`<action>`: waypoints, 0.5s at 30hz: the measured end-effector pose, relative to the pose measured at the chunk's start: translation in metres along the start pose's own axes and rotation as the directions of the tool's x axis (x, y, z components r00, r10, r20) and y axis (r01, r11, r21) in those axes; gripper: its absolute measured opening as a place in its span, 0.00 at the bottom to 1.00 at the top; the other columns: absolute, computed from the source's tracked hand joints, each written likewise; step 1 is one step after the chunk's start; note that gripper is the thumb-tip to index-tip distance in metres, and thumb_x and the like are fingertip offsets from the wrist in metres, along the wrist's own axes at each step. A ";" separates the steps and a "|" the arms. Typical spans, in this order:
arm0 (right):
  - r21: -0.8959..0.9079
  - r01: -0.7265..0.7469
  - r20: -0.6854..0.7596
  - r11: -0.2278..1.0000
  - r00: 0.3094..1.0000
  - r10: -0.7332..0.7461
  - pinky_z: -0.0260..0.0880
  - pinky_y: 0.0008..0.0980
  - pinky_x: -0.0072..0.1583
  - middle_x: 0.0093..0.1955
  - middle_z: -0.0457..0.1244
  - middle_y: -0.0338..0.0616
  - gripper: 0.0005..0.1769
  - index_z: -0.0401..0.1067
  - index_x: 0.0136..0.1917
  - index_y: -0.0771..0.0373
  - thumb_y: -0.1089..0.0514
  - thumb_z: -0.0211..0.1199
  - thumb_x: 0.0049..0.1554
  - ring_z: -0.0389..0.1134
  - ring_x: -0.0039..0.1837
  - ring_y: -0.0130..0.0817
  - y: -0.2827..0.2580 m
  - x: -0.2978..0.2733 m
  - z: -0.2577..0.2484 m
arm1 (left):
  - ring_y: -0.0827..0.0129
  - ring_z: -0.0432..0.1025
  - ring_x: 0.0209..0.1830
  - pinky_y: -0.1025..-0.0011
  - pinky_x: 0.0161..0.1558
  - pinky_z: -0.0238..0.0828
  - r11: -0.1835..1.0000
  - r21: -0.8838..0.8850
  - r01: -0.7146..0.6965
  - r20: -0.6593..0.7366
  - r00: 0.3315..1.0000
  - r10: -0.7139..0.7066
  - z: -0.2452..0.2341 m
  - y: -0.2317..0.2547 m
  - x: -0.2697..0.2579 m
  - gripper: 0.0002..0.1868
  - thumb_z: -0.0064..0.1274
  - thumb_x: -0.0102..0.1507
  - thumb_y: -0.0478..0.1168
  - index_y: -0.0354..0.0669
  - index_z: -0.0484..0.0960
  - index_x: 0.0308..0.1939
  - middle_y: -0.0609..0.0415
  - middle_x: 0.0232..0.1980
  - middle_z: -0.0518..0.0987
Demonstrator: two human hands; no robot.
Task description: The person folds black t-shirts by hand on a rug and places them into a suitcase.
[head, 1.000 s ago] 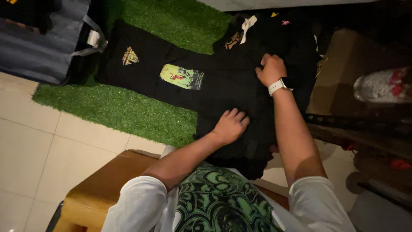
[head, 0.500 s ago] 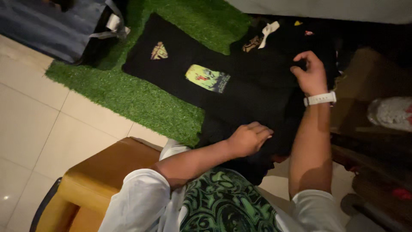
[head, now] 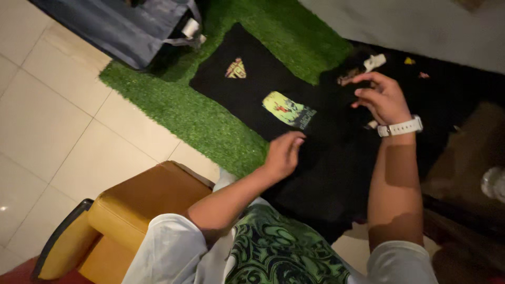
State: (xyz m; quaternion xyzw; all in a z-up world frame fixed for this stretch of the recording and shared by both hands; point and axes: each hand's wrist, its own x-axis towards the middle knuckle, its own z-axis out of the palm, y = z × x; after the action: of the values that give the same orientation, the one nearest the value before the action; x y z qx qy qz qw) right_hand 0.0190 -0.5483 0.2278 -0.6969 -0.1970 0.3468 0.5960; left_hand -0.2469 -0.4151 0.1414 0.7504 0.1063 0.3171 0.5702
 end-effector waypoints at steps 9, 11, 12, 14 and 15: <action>-0.493 0.106 0.160 0.863 0.987 -0.030 0.72 0.37 0.50 0.46 0.68 0.53 0.11 0.77 0.55 0.68 0.62 0.68 0.59 0.71 0.47 0.41 0.044 0.169 0.120 | 0.73 0.74 0.39 0.69 0.44 0.73 0.913 -0.165 0.373 -0.324 0.854 -0.408 -0.105 -0.124 0.051 0.13 0.60 0.68 0.39 0.35 0.79 0.52 0.49 0.40 0.83; -0.727 0.278 0.214 0.628 0.961 -0.177 0.70 0.40 0.53 0.47 0.67 0.56 0.14 0.79 0.54 0.66 0.59 0.74 0.57 0.70 0.49 0.46 0.061 0.206 0.139 | 0.76 0.75 0.42 0.70 0.46 0.74 0.913 -0.254 0.318 -0.308 0.868 -0.388 -0.124 -0.145 0.061 0.18 0.65 0.62 0.40 0.34 0.79 0.51 0.53 0.43 0.84; -0.718 0.373 0.270 0.588 0.927 -0.259 0.71 0.40 0.54 0.50 0.68 0.56 0.14 0.79 0.54 0.65 0.58 0.74 0.56 0.70 0.52 0.47 0.070 0.225 0.147 | 0.71 0.73 0.36 0.67 0.41 0.72 0.873 -0.159 0.462 -0.281 0.826 -0.488 -0.134 -0.154 0.066 0.18 0.66 0.61 0.40 0.34 0.80 0.50 0.49 0.39 0.83; -0.682 0.546 0.379 0.487 0.833 -0.403 0.71 0.41 0.57 0.55 0.69 0.56 0.15 0.78 0.54 0.63 0.57 0.75 0.56 0.70 0.57 0.49 0.089 0.261 0.165 | 0.61 0.70 0.24 0.61 0.33 0.68 0.708 0.041 0.705 -0.248 0.694 -0.676 -0.156 -0.171 0.075 0.18 0.68 0.59 0.42 0.35 0.83 0.47 0.43 0.32 0.81; -0.687 0.458 0.353 0.564 0.889 -0.291 0.71 0.41 0.57 0.55 0.69 0.55 0.15 0.77 0.56 0.63 0.56 0.72 0.58 0.70 0.56 0.47 0.098 0.277 0.172 | 0.57 0.73 0.28 0.61 0.35 0.71 0.760 0.118 0.639 -0.260 0.759 -0.597 -0.166 -0.179 0.078 0.17 0.67 0.59 0.42 0.34 0.83 0.47 0.41 0.33 0.81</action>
State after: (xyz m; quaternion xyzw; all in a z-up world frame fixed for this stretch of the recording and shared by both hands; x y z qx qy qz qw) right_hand 0.0707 -0.2597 0.0556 -0.7831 -0.5256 0.1656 0.2883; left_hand -0.2495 -0.1856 0.0285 0.6885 0.4386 0.1738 0.5507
